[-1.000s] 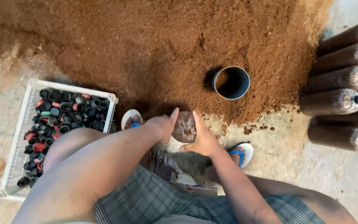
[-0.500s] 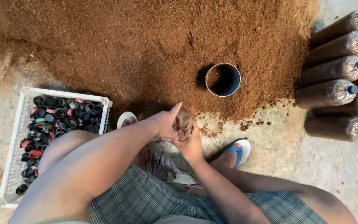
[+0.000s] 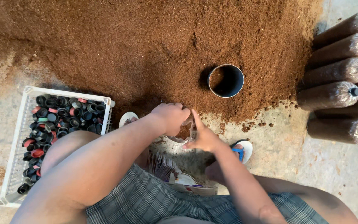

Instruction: The person fills plastic bags with brown substrate from a large pile using a metal cylinder as a funnel, then secures the openings with black plastic rings.

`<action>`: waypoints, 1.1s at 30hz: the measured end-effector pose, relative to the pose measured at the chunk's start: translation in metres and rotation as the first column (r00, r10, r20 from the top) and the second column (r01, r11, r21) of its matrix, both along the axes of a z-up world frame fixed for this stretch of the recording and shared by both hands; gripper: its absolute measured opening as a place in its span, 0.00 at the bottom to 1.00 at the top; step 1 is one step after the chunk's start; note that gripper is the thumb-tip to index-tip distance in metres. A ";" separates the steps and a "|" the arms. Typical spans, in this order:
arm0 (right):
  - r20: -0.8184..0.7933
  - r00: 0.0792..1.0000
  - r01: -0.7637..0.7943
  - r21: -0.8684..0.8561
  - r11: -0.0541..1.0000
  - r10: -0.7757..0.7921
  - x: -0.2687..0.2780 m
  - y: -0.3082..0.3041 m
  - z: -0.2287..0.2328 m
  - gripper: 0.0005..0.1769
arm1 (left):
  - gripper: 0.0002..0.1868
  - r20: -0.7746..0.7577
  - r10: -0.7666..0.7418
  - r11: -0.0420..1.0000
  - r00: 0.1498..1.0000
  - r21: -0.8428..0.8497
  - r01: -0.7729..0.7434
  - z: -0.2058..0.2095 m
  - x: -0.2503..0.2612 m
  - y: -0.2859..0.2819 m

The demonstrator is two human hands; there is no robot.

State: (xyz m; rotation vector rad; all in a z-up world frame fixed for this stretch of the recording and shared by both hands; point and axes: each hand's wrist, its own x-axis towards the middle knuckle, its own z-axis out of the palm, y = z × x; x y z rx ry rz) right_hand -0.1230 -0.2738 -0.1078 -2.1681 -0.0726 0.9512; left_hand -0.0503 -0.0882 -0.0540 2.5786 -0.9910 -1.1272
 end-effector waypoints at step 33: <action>0.476 0.867 -0.191 0.042 0.981 0.149 0.020 0.019 -0.027 0.66 | 0.10 0.247 -0.150 0.988 0.957 0.058 0.140 -0.072 -0.017 -0.007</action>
